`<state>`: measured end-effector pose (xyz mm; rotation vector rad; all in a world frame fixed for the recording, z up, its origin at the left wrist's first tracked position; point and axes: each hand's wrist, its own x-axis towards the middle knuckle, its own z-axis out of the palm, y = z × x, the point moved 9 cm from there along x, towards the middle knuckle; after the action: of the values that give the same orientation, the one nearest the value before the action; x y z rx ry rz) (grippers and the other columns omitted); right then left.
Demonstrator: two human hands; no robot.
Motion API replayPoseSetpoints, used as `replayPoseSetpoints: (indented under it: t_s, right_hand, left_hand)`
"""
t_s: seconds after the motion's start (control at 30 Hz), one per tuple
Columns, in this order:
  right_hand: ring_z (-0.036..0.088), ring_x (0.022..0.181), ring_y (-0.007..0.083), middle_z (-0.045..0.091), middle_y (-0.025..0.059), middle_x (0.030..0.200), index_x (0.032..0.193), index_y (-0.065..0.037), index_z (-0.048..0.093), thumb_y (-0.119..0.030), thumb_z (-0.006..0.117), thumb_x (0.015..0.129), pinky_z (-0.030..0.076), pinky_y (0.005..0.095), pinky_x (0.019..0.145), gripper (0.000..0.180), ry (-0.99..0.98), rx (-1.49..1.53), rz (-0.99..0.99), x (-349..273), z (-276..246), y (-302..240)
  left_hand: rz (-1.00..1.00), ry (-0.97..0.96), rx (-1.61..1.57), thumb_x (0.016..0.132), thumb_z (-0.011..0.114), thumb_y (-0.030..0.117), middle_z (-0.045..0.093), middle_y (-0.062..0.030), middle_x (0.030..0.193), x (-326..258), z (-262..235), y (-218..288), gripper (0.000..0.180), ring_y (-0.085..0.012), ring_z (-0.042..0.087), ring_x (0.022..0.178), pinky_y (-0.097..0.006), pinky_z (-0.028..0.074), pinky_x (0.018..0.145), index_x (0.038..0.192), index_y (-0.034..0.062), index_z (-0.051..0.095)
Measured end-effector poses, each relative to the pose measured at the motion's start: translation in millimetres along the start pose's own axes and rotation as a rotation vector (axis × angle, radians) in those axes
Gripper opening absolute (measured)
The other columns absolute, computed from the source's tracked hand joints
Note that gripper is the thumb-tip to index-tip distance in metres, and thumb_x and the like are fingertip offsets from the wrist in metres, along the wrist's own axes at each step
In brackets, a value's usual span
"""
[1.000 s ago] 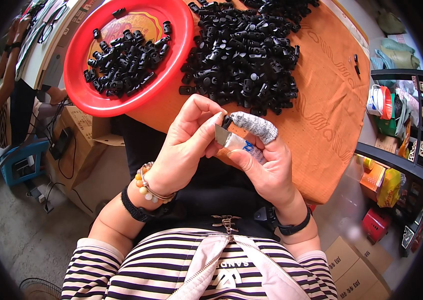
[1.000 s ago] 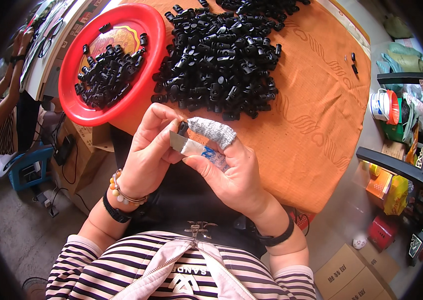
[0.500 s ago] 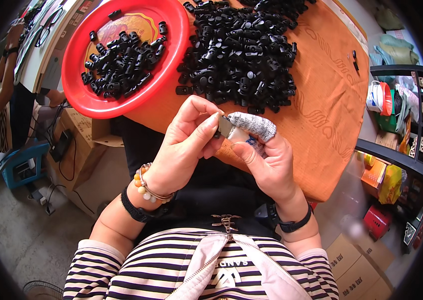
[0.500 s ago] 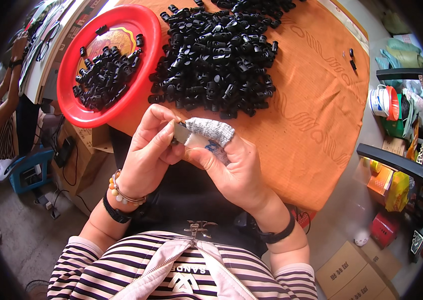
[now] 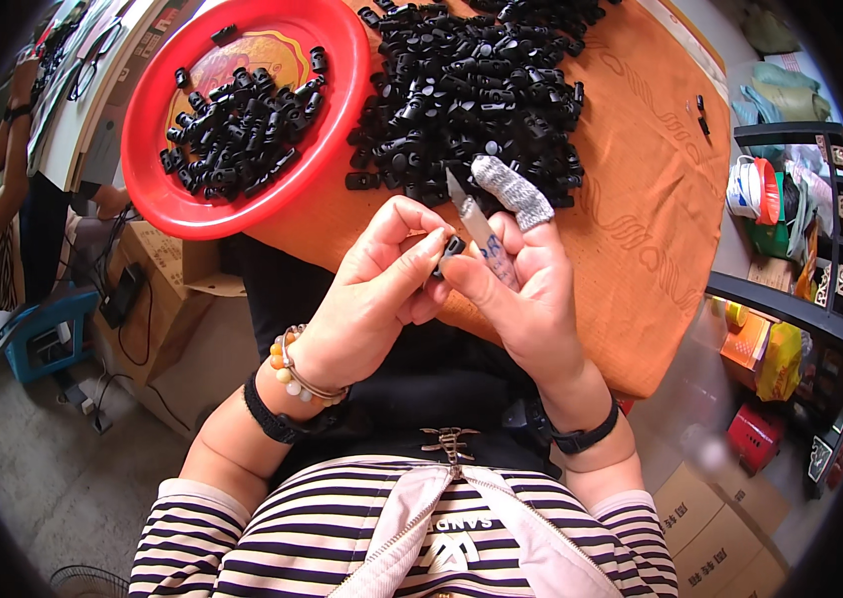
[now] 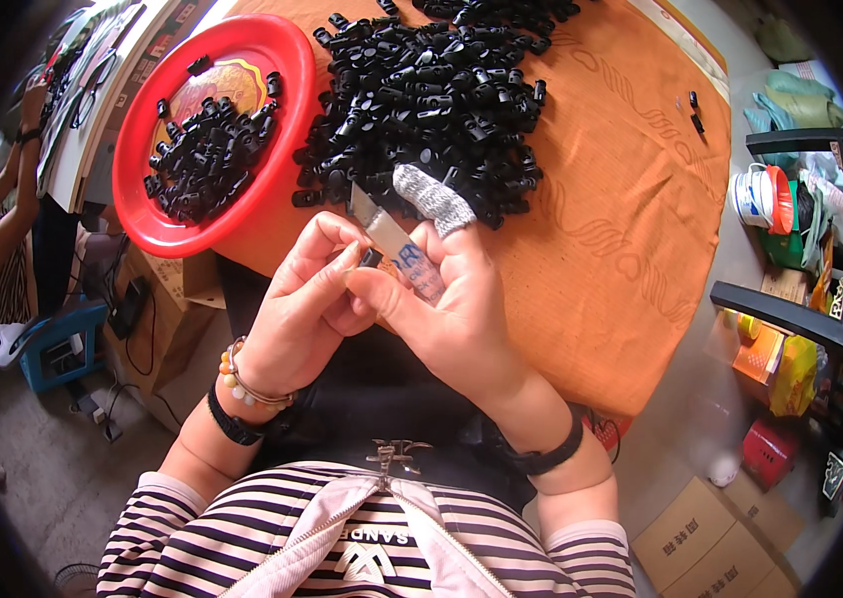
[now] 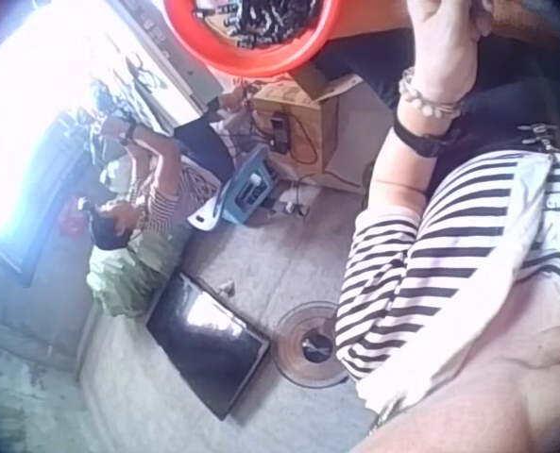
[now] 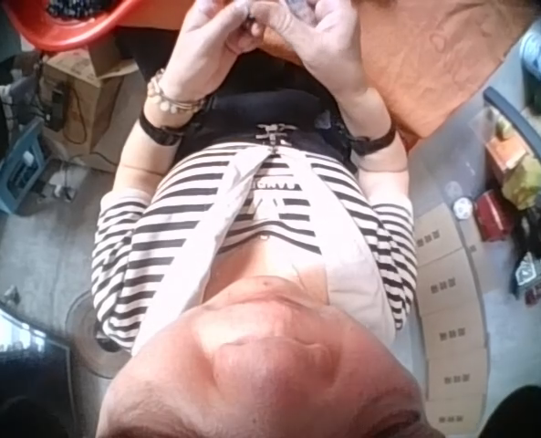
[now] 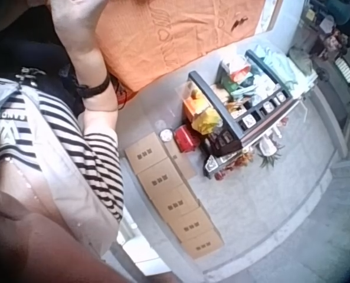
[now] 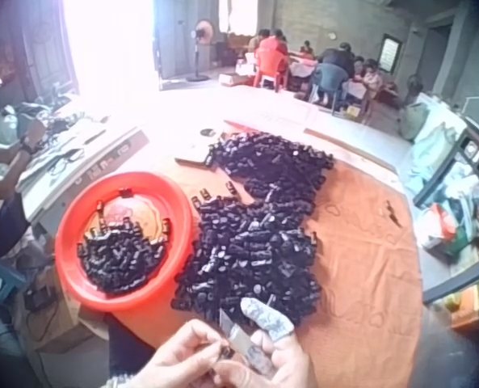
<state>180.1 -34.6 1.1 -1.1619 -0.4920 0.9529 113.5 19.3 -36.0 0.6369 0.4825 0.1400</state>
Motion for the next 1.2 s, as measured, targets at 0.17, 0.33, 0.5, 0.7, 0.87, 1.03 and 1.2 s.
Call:
replayPoseSetpoints:
  t_s: [0.17,0.33,0.5,0.7,0.87,1.03,1.2]
  right_hand:
    - [0.045,0.085,0.0029,0.051,0.0022,0.103,0.132,0.001,0.030,-0.004,0.053,0.088,0.037,0.0173,0.076,0.049,0.072,-0.052,-0.096,8,-10,2]
    - [0.051,0.071,0.0026,0.054,0.0014,0.080,0.127,0.006,0.034,-0.007,0.057,0.087,0.041,0.0160,0.059,0.048,0.060,-0.151,-0.076,5,-9,8]
    - [0.044,0.095,0.0060,0.048,0.0056,0.114,0.128,0.002,0.035,-0.010,0.052,0.090,0.036,0.0204,0.086,0.044,0.224,-0.075,-0.090,8,-37,1]
    - [0.036,0.061,0.0005,0.047,-0.0035,0.079,0.129,-0.003,0.039,-0.019,0.046,0.094,0.031,0.0136,0.055,0.040,0.381,-0.490,-0.291,-5,-81,-21]
    - [0.043,0.072,0.0031,0.049,-0.0010,0.088,0.127,0.001,0.040,-0.007,0.051,0.090,0.039,0.0152,0.067,0.039,0.412,-0.658,-0.343,-14,-88,-18]
    - [0.060,0.074,0.0164,0.062,0.0124,0.092,0.119,-0.002,0.049,-0.008,0.067,0.078,0.048,0.0265,0.068,0.045,0.442,-0.782,-0.268,-17,-81,-9]
    - [0.063,0.073,0.0273,0.061,0.0121,0.091,0.119,-0.005,0.049,-0.019,0.076,0.069,0.051,0.0323,0.061,0.058,0.458,-1.223,-0.401,-13,-54,-28]
  left_hand:
    - [0.001,-0.051,-0.019,0.094,0.046,0.018,0.048,0.0014,0.077,1,2,0,0.009,-0.0020,0.044,0.063,-0.015,0.031,0.050,0.098,0.0104,0.044]
    - [-0.015,0.019,-0.039,0.094,0.046,0.017,0.048,0.0013,0.074,2,3,-1,0.008,-0.0023,0.043,0.062,-0.016,0.030,0.049,0.098,0.0103,0.045]
    - [0.035,-0.042,0.003,0.093,0.045,0.016,0.047,0.0009,0.069,1,-3,9,0.008,-0.0025,0.038,0.056,-0.016,0.028,0.047,0.099,0.0101,0.046]
    - [0.375,0.215,0.044,0.094,0.045,0.018,0.055,-0.0041,0.073,-7,-47,83,0.014,-0.0065,0.049,0.053,-0.018,0.040,0.046,0.102,0.0079,0.049]
    - [0.583,0.205,0.031,0.094,0.042,0.015,0.051,-0.0210,0.119,-23,-83,135,0.033,-0.0189,0.061,0.091,-0.022,0.053,0.066,0.124,0.0029,0.038]
    - [0.610,0.120,0.065,0.094,0.041,0.014,0.050,-0.0221,0.118,-26,-70,142,0.041,-0.0207,0.061,0.092,-0.025,0.054,0.070,0.131,0.0021,0.029]
    - [0.426,0.146,0.186,0.092,0.043,0.015,0.058,-0.0083,0.086,-12,-49,100,0.032,-0.0098,0.056,0.065,-0.020,0.047,0.056,0.120,-0.0003,0.042]
